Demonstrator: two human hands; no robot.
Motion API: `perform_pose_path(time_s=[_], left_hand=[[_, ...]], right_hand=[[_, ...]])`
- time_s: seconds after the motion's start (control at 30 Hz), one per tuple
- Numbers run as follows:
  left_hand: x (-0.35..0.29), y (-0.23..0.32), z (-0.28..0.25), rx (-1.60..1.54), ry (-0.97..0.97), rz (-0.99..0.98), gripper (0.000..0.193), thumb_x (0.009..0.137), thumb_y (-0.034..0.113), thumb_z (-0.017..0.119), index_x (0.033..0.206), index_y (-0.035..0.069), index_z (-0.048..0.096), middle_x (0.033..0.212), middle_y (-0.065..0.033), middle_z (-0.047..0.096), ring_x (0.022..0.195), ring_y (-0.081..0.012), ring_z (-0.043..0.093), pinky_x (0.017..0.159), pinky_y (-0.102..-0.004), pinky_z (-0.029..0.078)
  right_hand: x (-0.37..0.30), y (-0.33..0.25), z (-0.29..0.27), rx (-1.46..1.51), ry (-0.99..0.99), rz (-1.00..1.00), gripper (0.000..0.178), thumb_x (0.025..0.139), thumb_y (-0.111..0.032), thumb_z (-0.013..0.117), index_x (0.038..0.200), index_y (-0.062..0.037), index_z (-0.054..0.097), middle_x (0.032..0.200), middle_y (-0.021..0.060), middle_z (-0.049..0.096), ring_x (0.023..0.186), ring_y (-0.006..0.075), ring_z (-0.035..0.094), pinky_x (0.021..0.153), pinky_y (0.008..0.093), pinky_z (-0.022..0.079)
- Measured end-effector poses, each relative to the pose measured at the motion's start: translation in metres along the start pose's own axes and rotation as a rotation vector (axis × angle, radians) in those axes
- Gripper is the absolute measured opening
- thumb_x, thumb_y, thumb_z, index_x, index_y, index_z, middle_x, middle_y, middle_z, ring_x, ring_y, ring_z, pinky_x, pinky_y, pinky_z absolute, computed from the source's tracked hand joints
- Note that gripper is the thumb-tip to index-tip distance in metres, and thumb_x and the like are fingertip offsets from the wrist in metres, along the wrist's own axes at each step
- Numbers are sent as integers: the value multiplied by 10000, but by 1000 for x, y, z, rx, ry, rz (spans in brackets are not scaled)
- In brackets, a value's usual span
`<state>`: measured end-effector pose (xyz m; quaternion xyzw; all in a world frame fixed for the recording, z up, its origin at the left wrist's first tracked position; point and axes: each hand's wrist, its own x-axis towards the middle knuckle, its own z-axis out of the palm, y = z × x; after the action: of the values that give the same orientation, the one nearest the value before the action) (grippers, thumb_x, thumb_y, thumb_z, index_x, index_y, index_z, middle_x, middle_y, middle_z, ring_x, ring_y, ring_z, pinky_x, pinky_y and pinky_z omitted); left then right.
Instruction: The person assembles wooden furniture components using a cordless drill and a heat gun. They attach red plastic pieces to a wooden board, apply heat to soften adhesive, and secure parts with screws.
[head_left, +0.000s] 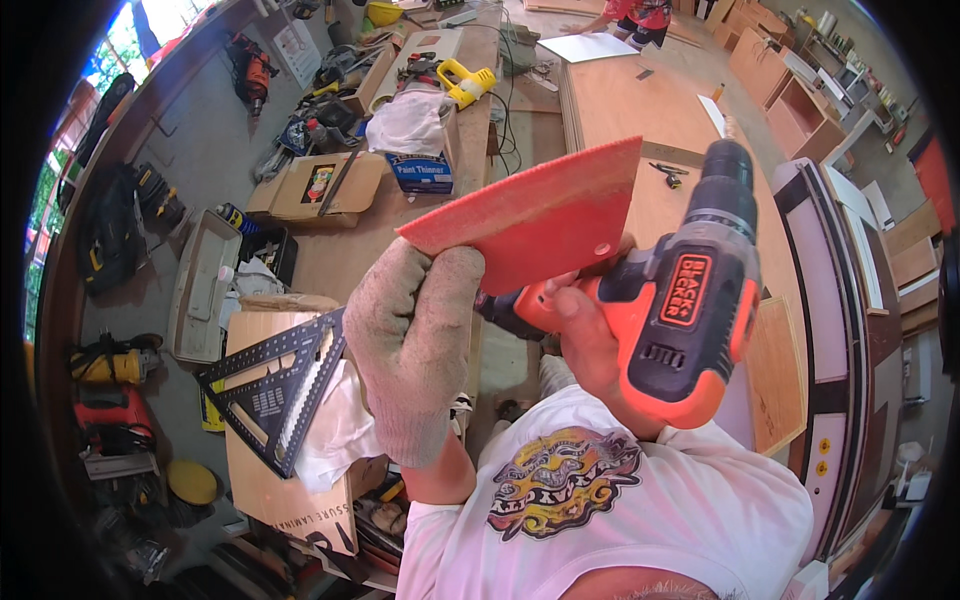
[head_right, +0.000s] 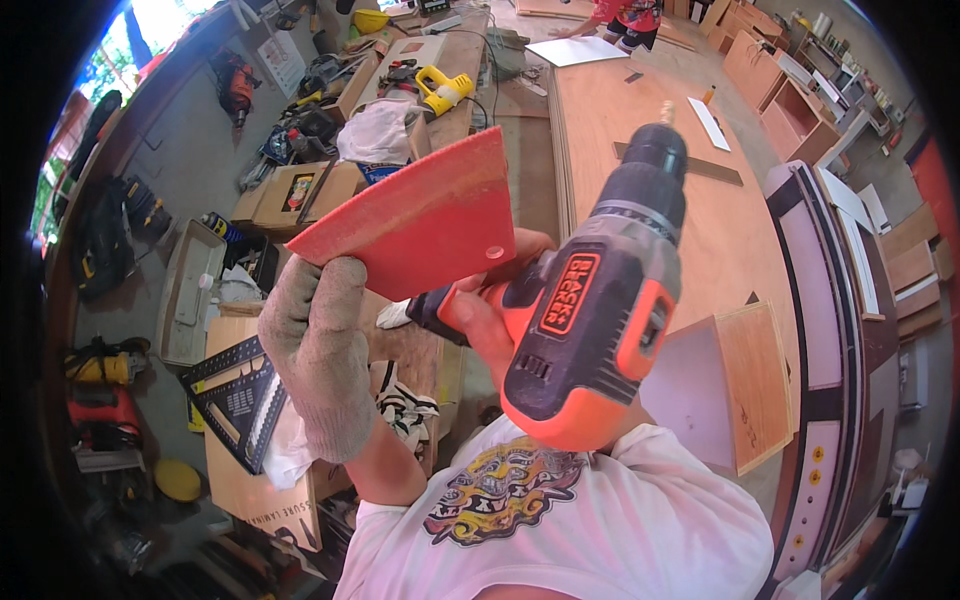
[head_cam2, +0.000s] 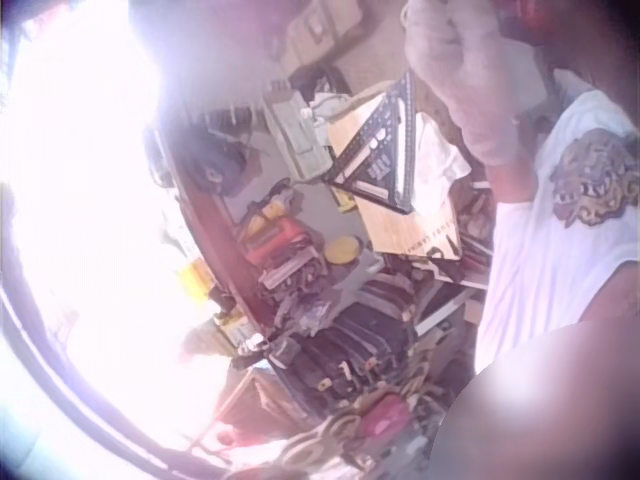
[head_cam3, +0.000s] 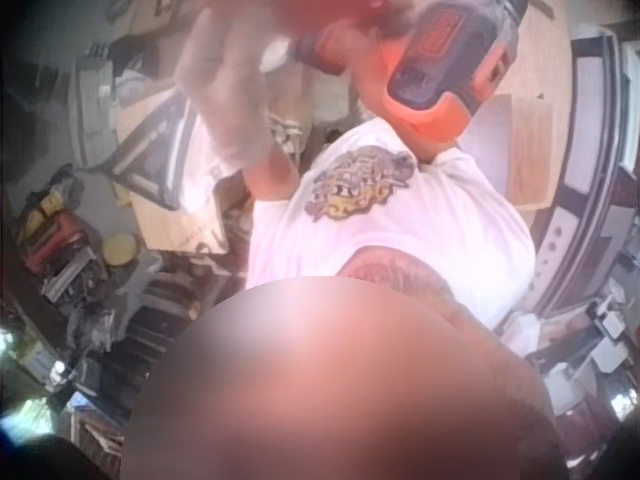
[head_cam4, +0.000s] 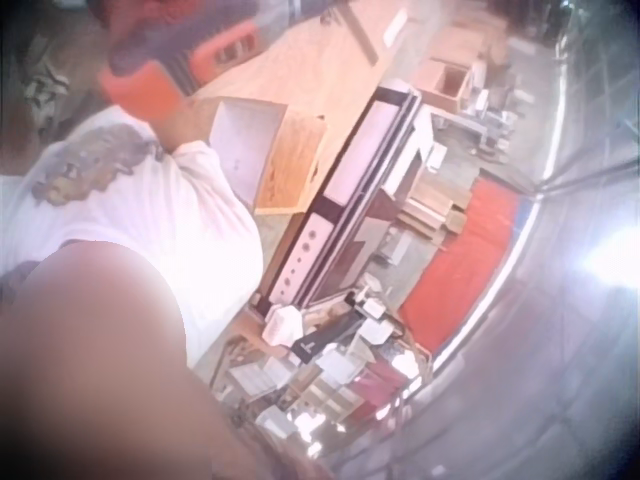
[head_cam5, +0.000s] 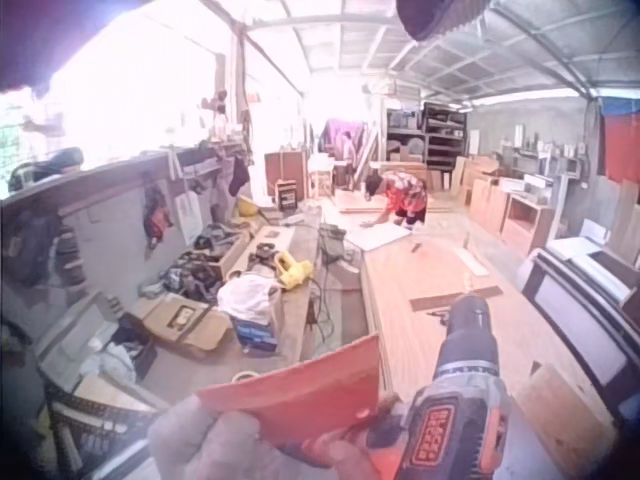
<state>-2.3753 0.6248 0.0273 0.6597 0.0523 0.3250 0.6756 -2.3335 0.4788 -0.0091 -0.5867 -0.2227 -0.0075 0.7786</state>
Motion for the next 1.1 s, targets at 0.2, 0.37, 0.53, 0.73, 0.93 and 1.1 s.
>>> perform_pose_path(time_s=[0.2,0.37,0.53,0.73,0.93,1.1], left_hand=[[50,-30,37,-60,-56,-161,292,943,79,613,1186,-71,677,1049,-86,692,939,-123,622,864,-254,466],[108,-60,94,-114,26,-135,231,945,84,648,1129,-42,708,829,45,607,721,-22,473,623,-190,382],[173,-97,138,-54,-35,-71,221,934,86,665,1113,-36,710,864,18,641,750,-41,510,659,-203,413],[243,-140,189,15,-227,443,152,917,17,664,1053,-45,693,1025,-143,709,995,-225,662,887,-346,521],[280,-166,236,-138,-184,166,178,956,69,662,1096,-35,698,999,-79,709,950,-135,641,840,-278,519],[295,-167,256,-69,-138,120,209,950,85,677,1123,-29,699,893,11,662,799,-53,565,724,-215,476]], right_hand=[[69,45,-40,46,16,-42,276,926,-17,648,1171,-20,522,1065,65,632,984,142,625,942,337,505],[135,66,-86,3,-70,-9,283,941,-39,596,1193,-62,470,1199,88,572,1101,200,598,992,390,492],[207,83,-125,-219,21,-127,344,931,-17,624,1233,-73,468,1167,74,575,1064,179,597,905,345,511],[305,109,-168,-111,-27,-422,357,888,13,676,1205,-73,537,1043,45,614,950,147,598,842,331,506],[338,102,-183,-23,131,-268,336,893,12,669,1194,-32,528,1037,63,643,937,148,620,853,314,505],[360,101,-199,11,197,-218,296,883,4,684,1144,-35,549,997,53,651,898,137,623,825,297,504]])
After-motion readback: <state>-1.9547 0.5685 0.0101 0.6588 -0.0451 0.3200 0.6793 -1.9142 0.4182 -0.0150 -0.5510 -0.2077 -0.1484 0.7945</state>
